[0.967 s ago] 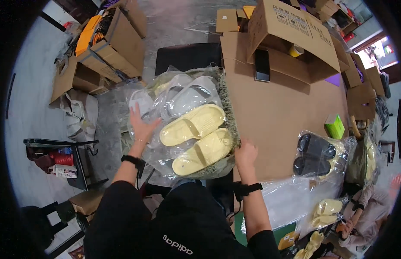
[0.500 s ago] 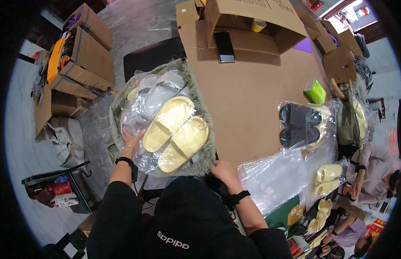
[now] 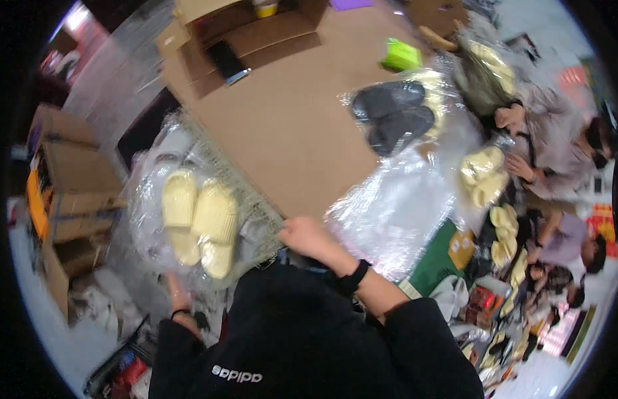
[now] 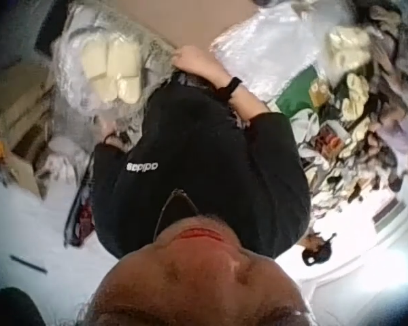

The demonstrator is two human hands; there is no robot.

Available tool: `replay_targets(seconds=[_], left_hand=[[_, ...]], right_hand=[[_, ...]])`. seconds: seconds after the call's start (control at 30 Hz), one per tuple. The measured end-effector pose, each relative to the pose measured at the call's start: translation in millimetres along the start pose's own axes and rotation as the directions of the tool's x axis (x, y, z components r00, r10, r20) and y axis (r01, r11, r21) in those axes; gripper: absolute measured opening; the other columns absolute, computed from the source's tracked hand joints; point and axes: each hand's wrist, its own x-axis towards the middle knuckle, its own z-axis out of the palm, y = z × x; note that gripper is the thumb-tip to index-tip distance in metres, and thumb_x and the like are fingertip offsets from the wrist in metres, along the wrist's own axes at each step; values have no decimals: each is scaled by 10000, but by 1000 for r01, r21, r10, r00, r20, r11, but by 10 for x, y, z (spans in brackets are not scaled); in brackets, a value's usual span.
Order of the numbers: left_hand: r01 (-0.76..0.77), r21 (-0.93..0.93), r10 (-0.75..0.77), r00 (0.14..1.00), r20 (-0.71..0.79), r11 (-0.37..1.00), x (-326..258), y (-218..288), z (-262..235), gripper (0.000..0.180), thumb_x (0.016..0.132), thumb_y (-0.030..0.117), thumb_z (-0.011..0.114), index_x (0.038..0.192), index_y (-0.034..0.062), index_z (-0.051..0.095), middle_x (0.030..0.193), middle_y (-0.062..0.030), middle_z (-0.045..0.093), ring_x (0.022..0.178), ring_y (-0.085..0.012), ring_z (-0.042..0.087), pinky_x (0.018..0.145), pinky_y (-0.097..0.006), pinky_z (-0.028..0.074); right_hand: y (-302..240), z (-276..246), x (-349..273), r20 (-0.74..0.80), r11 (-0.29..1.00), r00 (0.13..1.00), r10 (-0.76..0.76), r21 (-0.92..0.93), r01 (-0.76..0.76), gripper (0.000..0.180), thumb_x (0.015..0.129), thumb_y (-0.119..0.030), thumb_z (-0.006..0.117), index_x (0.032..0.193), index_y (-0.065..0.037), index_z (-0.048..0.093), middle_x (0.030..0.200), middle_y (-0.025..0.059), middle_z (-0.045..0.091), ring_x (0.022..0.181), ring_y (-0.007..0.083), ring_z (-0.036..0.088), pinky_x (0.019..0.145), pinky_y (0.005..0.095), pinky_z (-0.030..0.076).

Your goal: Packing pairs of slippers into individual plastic bags and then into a larger transport sack for shipping.

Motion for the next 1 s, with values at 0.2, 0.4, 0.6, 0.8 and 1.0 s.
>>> replay_targets(seconds=[0.2,0.4,0.6,0.8,1.0], left_hand=[[571,671,229,656,-719,473,1218,-168,-148,761,792,634,336,1333,98,315,1351,-177,337,1233,-337,335,991,-451,271],[149,559,289,732,-617,816,753,-107,599,920,713,592,535,1360,32,198,1302,-241,366,1185,-367,383,992,-382,297],[-170,-68,95,793,-602,983,968,-467,-122,1068,681,610,587,1390,76,-7,1415,-143,185,1259,-292,276,1034,-392,208],[-278,-690,-160,852,-499,668,946,-622,-501,732,790,647,358,1279,103,394,1256,-150,442,1167,-304,376,980,-404,282],[881,453,421,363,-831,135,437,-504,-13,609,679,387,616,1240,255,417,1331,-93,256,1059,-274,389,884,-439,333]], right_hand=[[15,54,-153,-310,971,923,-230,-131,198,452,682,34,505,1117,-68,440,1024,198,503,901,399,519,713,435,452],[11,156,-132,-21,696,779,-627,-464,548,308,604,65,513,868,-60,611,986,127,545,899,297,505,734,376,423],[-67,266,-80,325,633,839,-437,-552,543,158,694,-119,545,804,-99,656,778,58,601,847,245,498,750,368,370],[-286,231,-191,381,645,762,-524,-407,647,142,651,-127,608,783,-92,647,801,46,565,867,247,470,789,362,362],[-323,115,-368,329,645,742,-583,-368,670,89,647,-54,579,726,-76,612,795,47,522,847,243,460,773,352,375]])
